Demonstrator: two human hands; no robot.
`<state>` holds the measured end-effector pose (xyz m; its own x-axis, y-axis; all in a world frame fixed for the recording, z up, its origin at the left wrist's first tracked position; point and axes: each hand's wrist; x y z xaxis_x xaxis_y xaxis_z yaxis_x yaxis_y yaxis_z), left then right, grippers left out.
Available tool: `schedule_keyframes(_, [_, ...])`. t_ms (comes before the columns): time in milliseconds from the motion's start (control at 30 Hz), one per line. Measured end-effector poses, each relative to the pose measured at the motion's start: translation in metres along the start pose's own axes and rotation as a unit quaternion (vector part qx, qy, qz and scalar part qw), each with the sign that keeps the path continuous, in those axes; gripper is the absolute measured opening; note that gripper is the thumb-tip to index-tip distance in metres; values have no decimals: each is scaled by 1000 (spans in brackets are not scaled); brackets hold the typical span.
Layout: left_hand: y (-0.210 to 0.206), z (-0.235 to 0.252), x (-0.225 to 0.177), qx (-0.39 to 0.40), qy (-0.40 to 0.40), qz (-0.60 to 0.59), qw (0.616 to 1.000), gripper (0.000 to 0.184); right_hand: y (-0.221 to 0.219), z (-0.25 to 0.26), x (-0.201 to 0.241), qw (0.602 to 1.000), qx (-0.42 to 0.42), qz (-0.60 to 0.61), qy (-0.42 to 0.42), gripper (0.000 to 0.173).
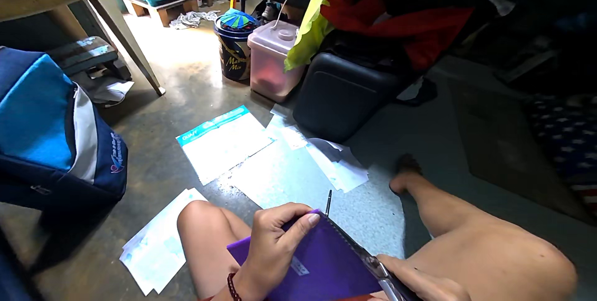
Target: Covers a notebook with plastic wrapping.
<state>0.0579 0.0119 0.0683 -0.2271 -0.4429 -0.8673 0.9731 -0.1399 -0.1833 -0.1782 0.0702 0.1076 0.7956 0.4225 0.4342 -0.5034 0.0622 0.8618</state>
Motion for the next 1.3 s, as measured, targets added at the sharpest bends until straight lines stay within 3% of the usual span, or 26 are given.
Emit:
schedule_keyframes(167, [4, 0, 2, 24, -43, 21, 999, 18, 1, -1, -1, 1000, -4, -8, 4, 57])
schedule_keyframes(267, [5, 0, 5, 23, -86, 75, 993, 20, 2, -1, -2, 1000, 2, -16, 6, 64])
schedule_keyframes(500, [2, -1, 10, 1, -174, 195, 965, 20, -2, -2, 0, 1000, -3, -17, -2, 63])
schedule_keyframes(1033, [-2, -4, 14, -38, -246, 249, 936, 19, -9, -4, 1, 1000, -21, -3, -3, 57])
schedule_keyframes(1167, [1, -1, 18, -36, -291, 278, 915, 16, -6, -5, 1, 1000, -7, -12, -5, 67])
schedule_keyframes(1300, [3, 2, 26, -52, -341, 329, 879, 12, -6, -6, 8, 1000, 2, -17, -23, 67])
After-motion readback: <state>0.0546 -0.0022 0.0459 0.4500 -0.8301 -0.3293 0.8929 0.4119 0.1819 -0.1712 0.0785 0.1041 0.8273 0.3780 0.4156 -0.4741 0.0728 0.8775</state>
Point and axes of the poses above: each hand's wrist, its own z-axis towards the middle knuckle, its own y-axis out of the back of the hand, x = y × z, and after that the axes turned 9 degrees about -z, right-handed
